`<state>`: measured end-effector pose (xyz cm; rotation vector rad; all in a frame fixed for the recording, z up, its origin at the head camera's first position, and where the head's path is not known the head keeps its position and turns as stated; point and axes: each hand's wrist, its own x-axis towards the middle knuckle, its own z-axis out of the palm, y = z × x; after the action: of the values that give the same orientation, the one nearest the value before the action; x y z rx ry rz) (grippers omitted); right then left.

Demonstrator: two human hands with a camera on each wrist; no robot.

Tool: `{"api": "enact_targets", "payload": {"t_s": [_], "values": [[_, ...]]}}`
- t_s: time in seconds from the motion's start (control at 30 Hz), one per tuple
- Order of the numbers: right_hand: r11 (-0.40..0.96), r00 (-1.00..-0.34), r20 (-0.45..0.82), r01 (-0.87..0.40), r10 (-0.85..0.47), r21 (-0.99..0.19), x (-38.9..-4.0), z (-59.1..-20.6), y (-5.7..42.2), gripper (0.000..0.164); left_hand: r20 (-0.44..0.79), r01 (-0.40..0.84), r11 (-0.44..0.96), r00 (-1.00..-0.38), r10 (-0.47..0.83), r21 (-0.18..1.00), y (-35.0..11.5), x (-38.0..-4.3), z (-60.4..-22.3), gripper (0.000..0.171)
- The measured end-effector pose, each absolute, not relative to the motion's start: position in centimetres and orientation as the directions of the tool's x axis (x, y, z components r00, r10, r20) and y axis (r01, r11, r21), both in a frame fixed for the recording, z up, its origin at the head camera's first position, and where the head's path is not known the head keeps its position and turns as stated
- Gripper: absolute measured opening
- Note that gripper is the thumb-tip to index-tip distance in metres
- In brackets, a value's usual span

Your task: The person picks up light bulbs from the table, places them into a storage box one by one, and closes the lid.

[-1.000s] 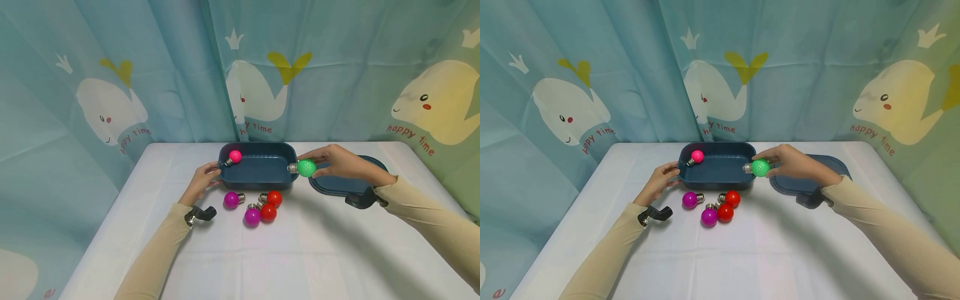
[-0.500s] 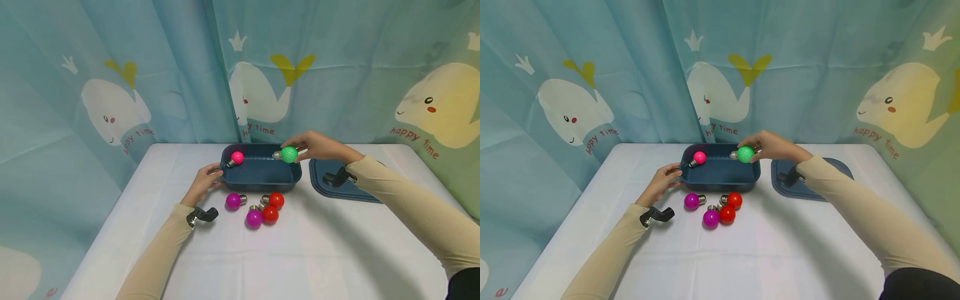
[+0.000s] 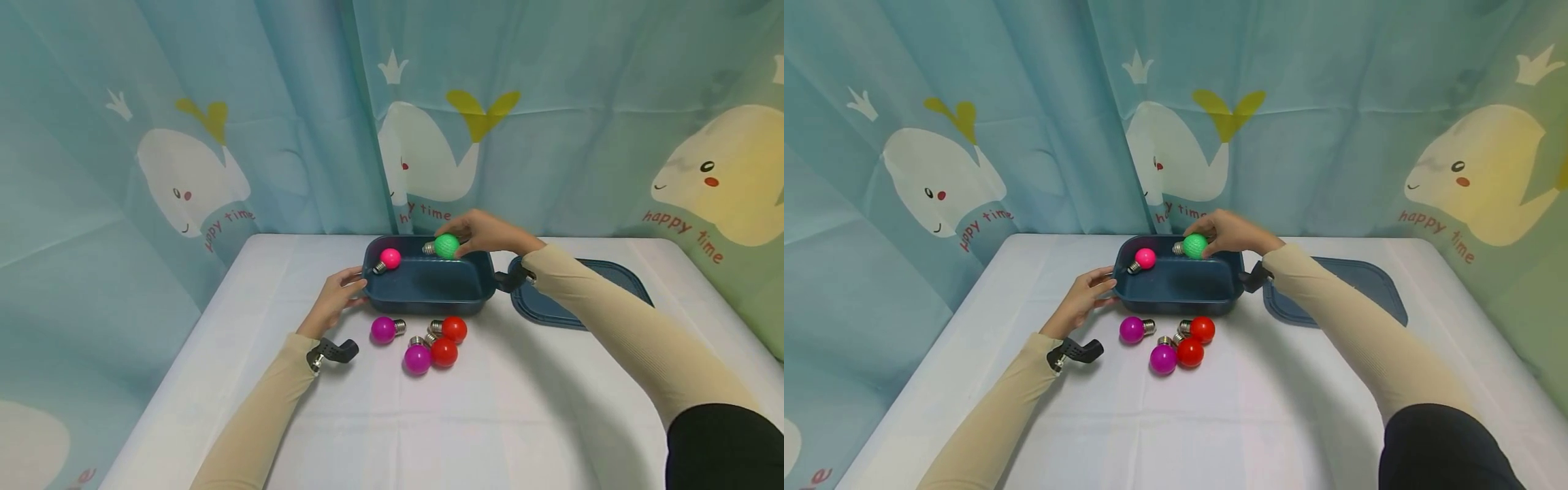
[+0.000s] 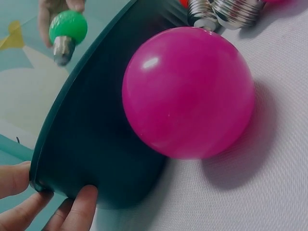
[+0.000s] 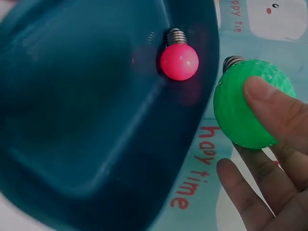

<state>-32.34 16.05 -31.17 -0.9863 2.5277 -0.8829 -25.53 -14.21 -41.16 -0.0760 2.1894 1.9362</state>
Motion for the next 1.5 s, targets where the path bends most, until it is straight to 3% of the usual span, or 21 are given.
{"api": "enact_targets", "payload": {"t_s": [0.43, 1.5], "values": [[0.519, -0.723, -0.056, -0.437, -0.688, -0.734, -35.2, -34.6, 14.1, 0.046, -0.199, -0.184, 0.131, -0.974, 0.11, 0.974, -14.3, -25.8, -41.2, 0.045], [0.565, -0.708, -0.126, -0.43, -0.695, -0.705, -37.4, -39.0, 11.8, 0.043, -0.209, -0.194, 0.14, -0.973, 0.096, 0.971, -14.3, -25.7, -41.3, 0.045]]}}
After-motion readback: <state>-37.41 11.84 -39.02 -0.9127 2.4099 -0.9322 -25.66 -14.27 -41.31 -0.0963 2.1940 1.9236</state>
